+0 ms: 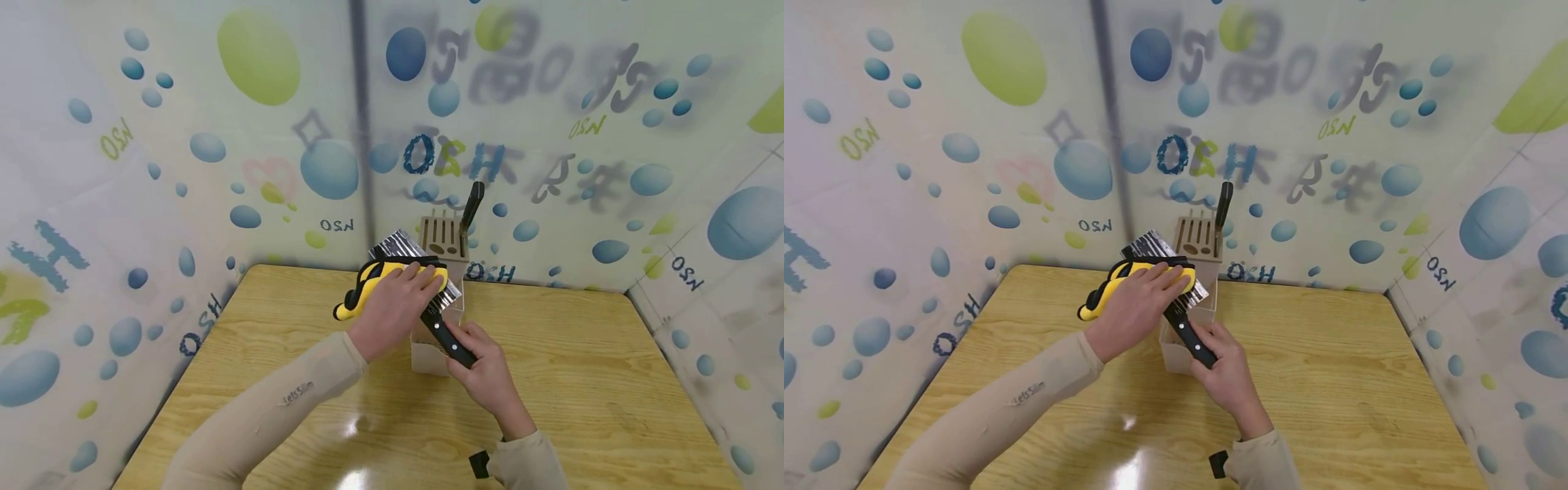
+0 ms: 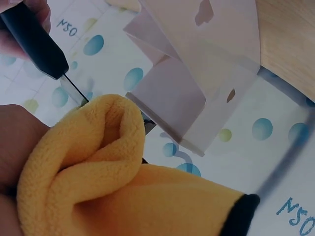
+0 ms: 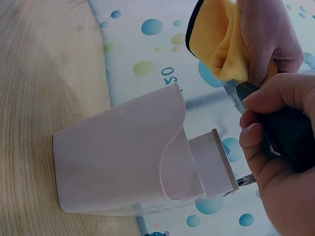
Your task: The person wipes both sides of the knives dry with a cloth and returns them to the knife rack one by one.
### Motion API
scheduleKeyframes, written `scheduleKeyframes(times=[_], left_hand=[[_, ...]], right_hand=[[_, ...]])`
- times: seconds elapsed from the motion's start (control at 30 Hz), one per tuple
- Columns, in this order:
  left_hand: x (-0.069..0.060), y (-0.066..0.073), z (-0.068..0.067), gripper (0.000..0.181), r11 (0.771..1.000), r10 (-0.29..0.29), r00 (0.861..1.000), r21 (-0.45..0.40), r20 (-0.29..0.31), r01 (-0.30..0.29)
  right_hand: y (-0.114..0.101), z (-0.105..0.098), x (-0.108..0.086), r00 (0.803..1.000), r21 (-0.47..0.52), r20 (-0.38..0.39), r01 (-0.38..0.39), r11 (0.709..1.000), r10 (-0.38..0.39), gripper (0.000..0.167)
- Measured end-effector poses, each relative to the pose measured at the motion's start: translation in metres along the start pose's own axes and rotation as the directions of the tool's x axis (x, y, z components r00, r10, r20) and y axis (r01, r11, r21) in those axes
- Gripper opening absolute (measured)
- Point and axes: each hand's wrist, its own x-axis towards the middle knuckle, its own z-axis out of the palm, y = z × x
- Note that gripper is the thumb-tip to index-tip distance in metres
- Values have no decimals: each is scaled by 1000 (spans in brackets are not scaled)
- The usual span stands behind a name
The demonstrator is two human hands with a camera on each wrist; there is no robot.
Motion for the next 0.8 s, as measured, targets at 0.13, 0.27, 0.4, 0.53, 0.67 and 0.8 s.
scheduleKeyframes(times=[0.13, 0.27, 0.4, 0.53, 0.67, 0.8], left_hand=[[2, -6, 0, 45, 1000, -8, 1000, -26, -26, 7], [4, -11, -1, 35, 999, -9, 999, -33, -52, 7], [5, -17, 0, 31, 1000, -18, 997, -10, -79, 17], [3, -20, 1, 31, 1000, -28, 995, 0, -99, 28], [3, -22, 3, 28, 999, -39, 993, -1, -108, 40], [3, -25, 5, 26, 998, -64, 992, 5, -105, 65]], right_hand=[[1, 0, 0, 1000, 6, 2, 16, 1000, -16, 54], [2, 1, -1, 1000, 11, 5, 22, 1000, -22, 54], [2, 1, -1, 1000, 18, 12, 6, 1000, -6, 56], [0, 1, -1, 1000, 33, 15, -6, 999, 5, 57], [-1, 1, -2, 1000, 37, 14, -8, 999, 8, 58], [-2, 1, -3, 1000, 39, 16, -4, 999, 3, 58]])
